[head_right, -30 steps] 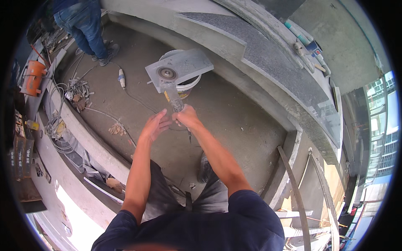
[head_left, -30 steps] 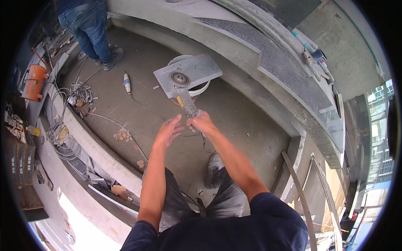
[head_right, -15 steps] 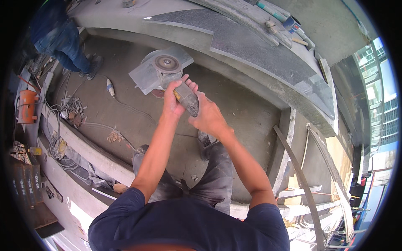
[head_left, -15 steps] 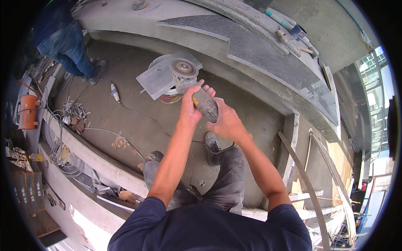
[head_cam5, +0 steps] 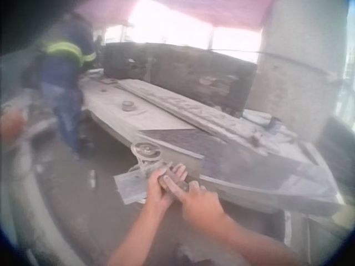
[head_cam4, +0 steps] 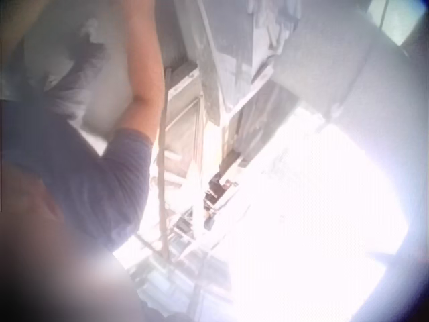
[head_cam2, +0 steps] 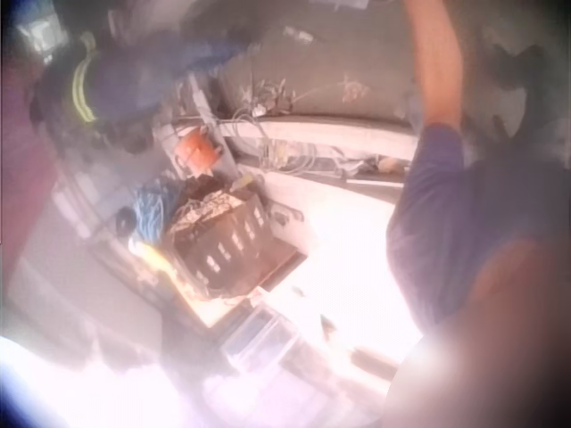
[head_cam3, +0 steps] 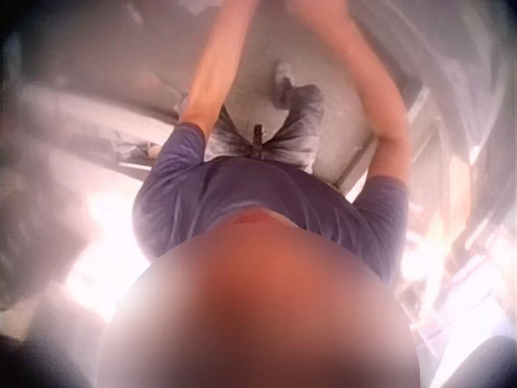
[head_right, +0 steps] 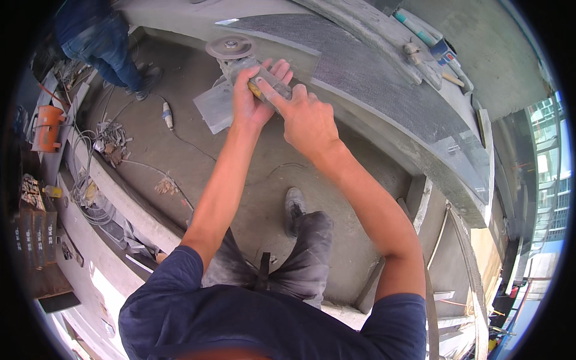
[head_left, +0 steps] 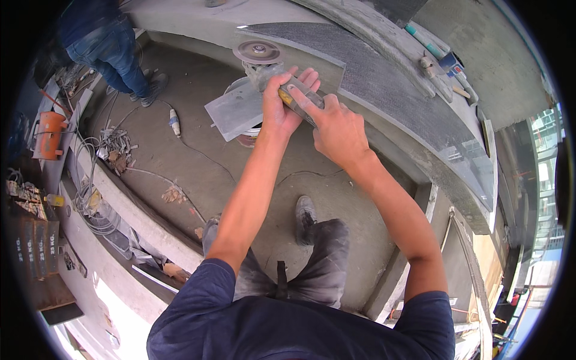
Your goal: The person uses an angle grinder to grind the edge of a large stone slab. They hold the slab with one hand and operate the grinder with the other, moving along the edge to smooth or shape it. Dust is generated during the process.
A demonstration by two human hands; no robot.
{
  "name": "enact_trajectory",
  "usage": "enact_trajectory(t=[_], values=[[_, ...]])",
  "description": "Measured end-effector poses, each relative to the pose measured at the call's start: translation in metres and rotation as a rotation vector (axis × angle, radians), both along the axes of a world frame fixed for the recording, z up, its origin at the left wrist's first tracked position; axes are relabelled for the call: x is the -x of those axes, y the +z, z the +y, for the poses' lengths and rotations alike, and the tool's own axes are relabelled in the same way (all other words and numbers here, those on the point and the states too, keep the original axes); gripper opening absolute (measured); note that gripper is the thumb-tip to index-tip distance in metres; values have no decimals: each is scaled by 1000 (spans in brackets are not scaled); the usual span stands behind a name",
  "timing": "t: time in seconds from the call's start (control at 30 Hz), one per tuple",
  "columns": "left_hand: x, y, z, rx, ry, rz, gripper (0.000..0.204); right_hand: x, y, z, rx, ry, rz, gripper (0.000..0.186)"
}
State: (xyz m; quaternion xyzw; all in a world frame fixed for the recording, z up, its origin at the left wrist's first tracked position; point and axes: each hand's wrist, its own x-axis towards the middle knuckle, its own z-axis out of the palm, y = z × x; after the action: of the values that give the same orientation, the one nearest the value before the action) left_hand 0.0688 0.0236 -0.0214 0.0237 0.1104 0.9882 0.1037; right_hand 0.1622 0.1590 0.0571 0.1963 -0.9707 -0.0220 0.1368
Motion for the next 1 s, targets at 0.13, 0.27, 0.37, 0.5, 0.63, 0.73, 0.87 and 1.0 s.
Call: enact_trajectory(t=[0.13, 0.27, 0.37, 0.5, 0.63, 0.73, 0.87, 1.0], values=[[19, -1, -1, 0, 1, -2, 87, 20, 6, 1, -36, -2, -16, 106], [32, -3, 1, 44, 1, -15, 97, 33, 4, 2, -29, 6, 29, 93], [36, -5, -1, 71, -10, -7, 97, 36, 1, 4, -10, 9, 50, 94], [40, -7, 1, 77, -20, -10, 93, 39, -1, 6, -7, 10, 61, 95], [44, -10, 4, 71, -21, -3, 92, 41, -2, 9, -4, 7, 64, 96], [48, -12, 6, 53, -20, -16, 86, 43, -1, 10, 1, -4, 42, 98], [52, -13, 8, 19, -30, -34, 73, 42, 1, 10, -8, -24, 26, 100], [50, -13, 11, 5, -38, -38, 72, 40, 6, 13, -17, -28, 12, 101]])
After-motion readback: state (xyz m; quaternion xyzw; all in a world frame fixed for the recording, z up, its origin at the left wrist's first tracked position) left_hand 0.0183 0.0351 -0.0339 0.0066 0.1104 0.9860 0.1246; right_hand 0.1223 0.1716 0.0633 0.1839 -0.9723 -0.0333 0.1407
